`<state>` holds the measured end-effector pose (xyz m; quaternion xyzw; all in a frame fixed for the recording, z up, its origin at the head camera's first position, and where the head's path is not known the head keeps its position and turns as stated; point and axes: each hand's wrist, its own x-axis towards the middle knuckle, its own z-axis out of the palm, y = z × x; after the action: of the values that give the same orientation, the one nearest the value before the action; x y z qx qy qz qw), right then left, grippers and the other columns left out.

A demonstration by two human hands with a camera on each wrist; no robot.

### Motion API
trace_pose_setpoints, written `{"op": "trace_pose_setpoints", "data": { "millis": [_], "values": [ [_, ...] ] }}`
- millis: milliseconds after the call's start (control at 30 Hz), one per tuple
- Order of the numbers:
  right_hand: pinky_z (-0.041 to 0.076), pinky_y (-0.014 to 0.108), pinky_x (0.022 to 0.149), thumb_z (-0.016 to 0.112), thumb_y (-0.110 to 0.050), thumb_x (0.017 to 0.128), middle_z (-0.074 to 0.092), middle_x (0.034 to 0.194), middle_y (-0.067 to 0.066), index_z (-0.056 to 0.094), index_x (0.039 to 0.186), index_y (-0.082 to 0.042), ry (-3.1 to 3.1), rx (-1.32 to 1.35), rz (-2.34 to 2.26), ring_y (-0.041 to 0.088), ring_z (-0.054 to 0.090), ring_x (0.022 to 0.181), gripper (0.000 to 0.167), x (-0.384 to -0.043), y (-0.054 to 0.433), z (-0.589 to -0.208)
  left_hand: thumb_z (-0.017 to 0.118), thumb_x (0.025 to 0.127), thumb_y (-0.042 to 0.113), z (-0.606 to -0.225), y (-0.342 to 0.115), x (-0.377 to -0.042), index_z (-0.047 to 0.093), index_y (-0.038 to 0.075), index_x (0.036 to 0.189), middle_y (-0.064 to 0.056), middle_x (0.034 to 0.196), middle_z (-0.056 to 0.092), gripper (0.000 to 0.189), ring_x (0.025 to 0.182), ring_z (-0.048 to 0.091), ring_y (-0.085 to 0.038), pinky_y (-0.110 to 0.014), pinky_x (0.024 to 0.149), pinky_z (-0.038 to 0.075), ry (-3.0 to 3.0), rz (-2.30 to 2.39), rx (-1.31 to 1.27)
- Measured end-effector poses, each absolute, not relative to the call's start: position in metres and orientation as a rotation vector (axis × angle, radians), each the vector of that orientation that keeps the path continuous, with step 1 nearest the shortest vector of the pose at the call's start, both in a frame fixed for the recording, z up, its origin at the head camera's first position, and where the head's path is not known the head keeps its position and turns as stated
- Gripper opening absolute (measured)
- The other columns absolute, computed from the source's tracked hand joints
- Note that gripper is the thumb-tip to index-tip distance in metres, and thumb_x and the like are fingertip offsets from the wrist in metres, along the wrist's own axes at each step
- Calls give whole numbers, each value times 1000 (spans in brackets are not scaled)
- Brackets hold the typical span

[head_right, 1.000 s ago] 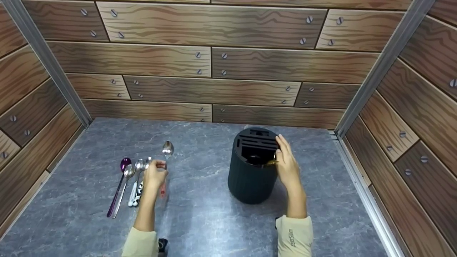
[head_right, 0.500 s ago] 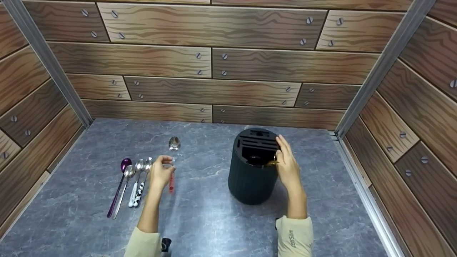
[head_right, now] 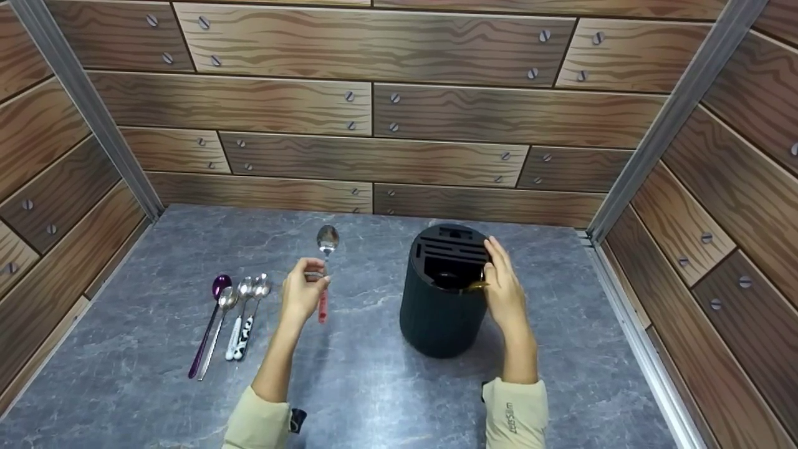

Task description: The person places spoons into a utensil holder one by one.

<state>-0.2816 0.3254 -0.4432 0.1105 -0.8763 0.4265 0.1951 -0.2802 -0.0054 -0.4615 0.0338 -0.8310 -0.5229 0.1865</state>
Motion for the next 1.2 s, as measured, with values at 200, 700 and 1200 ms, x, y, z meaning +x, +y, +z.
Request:
{"op": "trace_pose_setpoints", "data": {
  "millis": [200, 700, 1200],
  "values": [
    [20, 52, 102, 29, -17, 100, 30, 146, 7, 38, 138, -2, -2459, 307, 1202, 28, 24, 131, 42, -281, 325, -443, 70, 78, 1, -454, 4, -278, 59, 8, 97, -1, 91, 63, 23, 83, 62, -17, -36, 75, 47, -2300, -1505, 18],
    [20, 53, 102, 29, -15, 100, 30, 145, 9, 38, 137, 0, -2452, 324, 1191, 30, 24, 130, 42, -282, 325, -443, 72, 76, 1, -431, 27, -282, 61, 9, 95, 2, 88, 62, 23, 80, 63, -16, -29, 70, 48, -2162, -1500, -187],
    [20, 50, 102, 29, -14, 99, 30, 145, 11, 38, 137, 1, -2446, 332, 1197, 29, 24, 131, 42, -282, 325, -443, 70, 76, -4, -399, 56, -285, 59, 2, 94, -4, 86, 61, 22, 75, 63, -12, -17, 62, 50, -1901, -1659, -394]
  ]
}}
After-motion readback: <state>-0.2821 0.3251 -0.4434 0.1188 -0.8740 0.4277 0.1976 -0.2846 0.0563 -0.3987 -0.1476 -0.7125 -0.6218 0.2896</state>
